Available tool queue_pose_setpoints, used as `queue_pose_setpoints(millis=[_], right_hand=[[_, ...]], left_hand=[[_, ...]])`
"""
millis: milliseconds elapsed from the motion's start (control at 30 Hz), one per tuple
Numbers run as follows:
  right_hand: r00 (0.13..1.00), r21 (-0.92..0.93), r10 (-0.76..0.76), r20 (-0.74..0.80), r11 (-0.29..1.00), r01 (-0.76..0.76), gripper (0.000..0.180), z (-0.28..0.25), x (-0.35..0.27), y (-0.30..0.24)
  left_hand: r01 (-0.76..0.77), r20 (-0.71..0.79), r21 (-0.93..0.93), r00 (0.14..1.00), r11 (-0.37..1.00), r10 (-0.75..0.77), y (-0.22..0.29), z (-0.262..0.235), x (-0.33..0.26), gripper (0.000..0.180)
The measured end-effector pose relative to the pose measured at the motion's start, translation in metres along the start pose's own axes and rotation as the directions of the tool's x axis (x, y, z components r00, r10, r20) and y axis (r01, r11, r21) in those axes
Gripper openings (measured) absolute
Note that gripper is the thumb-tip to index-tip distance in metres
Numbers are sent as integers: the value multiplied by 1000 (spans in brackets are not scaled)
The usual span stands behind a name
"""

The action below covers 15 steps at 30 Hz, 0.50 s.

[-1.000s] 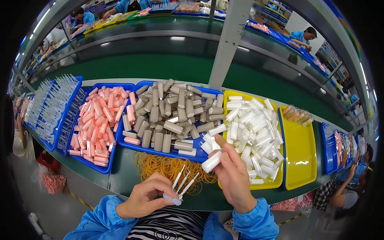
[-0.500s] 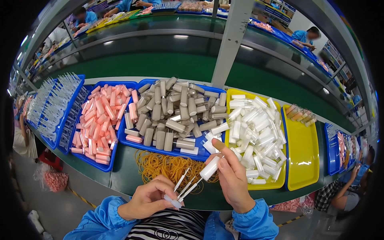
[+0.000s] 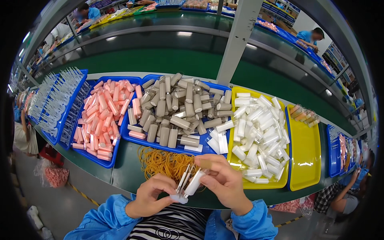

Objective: The person assembles small cylindrical objects by inserting white plastic rods into hollow pink and grey cylinders. They then secure the components with yellow rubber bands and place the finished units into a yellow tray. The process is repeated continuously throughout the clip.

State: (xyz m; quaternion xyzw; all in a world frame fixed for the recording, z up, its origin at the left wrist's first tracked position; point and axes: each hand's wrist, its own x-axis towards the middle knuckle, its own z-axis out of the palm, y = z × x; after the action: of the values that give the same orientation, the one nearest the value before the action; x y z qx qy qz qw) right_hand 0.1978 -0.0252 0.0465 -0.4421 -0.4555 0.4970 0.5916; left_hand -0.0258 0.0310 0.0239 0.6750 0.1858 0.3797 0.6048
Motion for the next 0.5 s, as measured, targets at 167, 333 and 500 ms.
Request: queue_pose_setpoints(millis=[167,333,500], right_hand=[[995,-132,-58,-83,990,46,34,23,-22,7],[981,-431,-159,107,882,190,27,23,18,-13],[878,-913,-383,288,168,373,37,19,90,-11]], left_hand=[[-129,-120,108,983,986,142,-3,4,-5,30],[-205,-138,312,956,928,258,-3,-3,-9,35],[-109,-262,495,927,862,267,-11,-14,1,31]])
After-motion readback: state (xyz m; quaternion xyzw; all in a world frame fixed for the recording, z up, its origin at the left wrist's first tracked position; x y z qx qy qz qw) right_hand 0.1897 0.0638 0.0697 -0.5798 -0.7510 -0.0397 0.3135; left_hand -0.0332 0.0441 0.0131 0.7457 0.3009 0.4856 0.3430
